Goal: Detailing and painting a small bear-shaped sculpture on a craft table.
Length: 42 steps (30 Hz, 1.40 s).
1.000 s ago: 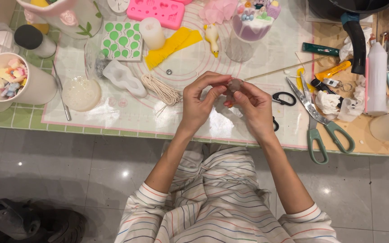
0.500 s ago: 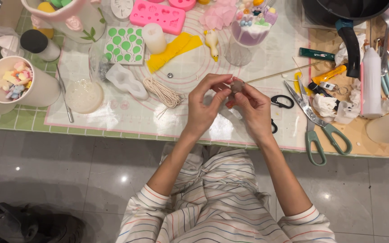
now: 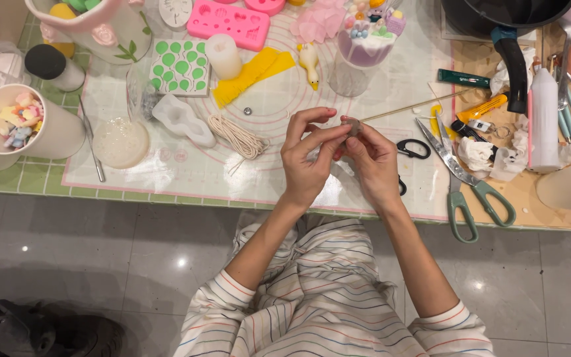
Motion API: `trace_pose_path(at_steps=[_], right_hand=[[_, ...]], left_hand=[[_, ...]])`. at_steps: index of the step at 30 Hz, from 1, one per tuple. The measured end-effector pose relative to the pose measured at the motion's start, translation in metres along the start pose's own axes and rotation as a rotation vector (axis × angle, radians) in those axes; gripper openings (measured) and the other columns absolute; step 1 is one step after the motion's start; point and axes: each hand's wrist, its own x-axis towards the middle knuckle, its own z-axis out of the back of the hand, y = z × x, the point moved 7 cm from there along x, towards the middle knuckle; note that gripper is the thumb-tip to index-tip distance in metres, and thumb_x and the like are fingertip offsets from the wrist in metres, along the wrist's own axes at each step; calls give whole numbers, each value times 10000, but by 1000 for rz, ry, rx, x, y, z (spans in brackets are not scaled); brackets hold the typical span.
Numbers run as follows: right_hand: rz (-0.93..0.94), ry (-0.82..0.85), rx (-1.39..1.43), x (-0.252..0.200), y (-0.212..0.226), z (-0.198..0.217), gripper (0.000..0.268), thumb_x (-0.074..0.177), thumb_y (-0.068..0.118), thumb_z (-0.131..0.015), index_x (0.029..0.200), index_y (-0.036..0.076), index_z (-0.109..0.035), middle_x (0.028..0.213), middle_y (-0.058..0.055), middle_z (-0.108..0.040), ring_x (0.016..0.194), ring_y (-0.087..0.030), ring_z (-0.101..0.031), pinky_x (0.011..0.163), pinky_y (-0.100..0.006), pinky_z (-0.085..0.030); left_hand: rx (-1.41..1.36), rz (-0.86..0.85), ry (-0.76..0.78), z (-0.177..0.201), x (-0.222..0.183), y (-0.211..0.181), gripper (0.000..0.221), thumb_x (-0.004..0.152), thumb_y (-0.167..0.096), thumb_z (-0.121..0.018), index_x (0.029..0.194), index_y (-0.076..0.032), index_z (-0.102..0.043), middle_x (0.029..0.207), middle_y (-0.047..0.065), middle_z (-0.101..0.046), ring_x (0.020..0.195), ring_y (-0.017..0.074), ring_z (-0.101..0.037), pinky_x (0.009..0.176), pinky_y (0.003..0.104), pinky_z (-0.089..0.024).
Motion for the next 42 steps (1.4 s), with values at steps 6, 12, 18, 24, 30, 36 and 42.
trace_pose_path(at_steps=[6,12,18,24,30,36,42], right_hand=[[-13,-5,10,0,2,-2,423,1055,151,-656,1416,-57,-583,1175,-76,-695,965,-155,-657,880,-324,-573],[-26,11,0,-1,2,-2,423,1047,150,-659,1410,-54,-586,1142,-76,-706,936,-162,-670,885,-317,-571],[-11,-30,-76,-1,0,3,429,1042,143,-675,1415,-52,-593,1144,-65,-702,977,-136,-654,920,-303,-572],[-3,-24,-48,-1,4,-1,421,1045,146,-673,1410,-48,-593,1140,-67,-700,939,-147,-662,892,-307,-571],[-1,-41,-15,0,6,-1,429,1040,158,-668,1404,-51,-585,1142,-90,-700,963,-152,-654,875,-319,-576],[28,-27,-2,-1,9,-2,402,1049,184,-663,1382,-32,-596,1151,-91,-704,924,-164,-656,864,-318,-573],[69,-59,9,-1,9,4,371,1049,182,-664,1350,-26,-605,1168,-84,-703,988,-158,-650,866,-323,-566]], left_hand=[[-79,107,-75,-1,-10,11,202,921,42,-748,1082,-76,-777,1180,57,-650,1057,179,-672,932,306,-558],[-48,40,-66,3,-7,0,192,935,61,-733,1088,-54,-751,1171,64,-649,1126,191,-652,984,315,-536],[-165,93,-49,3,2,0,256,899,32,-750,1112,-81,-664,1192,60,-644,1080,180,-639,872,292,-534],[128,-112,36,0,5,-16,304,860,121,-593,1065,-51,-736,1245,110,-627,1137,265,-611,943,356,-538],[87,15,-29,9,9,-16,115,878,47,-673,970,3,-620,1186,110,-623,1079,239,-612,865,327,-502],[-454,333,77,-14,-1,45,138,1100,-128,-633,1182,-101,-526,1217,50,-657,1119,121,-626,939,285,-515],[-625,454,252,-36,9,31,345,984,-62,-706,1278,-84,-526,1222,69,-646,1064,120,-600,844,290,-510]])
